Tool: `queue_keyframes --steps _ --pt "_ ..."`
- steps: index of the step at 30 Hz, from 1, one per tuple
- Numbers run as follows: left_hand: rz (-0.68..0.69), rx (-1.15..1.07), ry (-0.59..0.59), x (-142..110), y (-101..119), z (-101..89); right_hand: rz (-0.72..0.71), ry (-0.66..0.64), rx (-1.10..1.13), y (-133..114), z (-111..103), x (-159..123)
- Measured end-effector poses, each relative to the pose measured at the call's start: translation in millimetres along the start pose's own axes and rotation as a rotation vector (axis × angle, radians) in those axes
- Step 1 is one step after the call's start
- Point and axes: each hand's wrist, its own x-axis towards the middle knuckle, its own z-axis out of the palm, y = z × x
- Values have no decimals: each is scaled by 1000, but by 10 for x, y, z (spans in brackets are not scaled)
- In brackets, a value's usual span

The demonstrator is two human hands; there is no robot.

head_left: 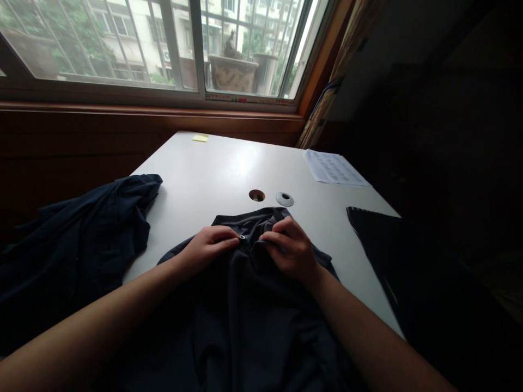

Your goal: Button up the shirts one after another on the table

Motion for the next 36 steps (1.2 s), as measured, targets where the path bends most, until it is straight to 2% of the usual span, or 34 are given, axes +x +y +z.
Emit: queue_keyframes --steps 36 --pt "-12 13 14 -8 12 8 71 47 34 4 -3 -13"
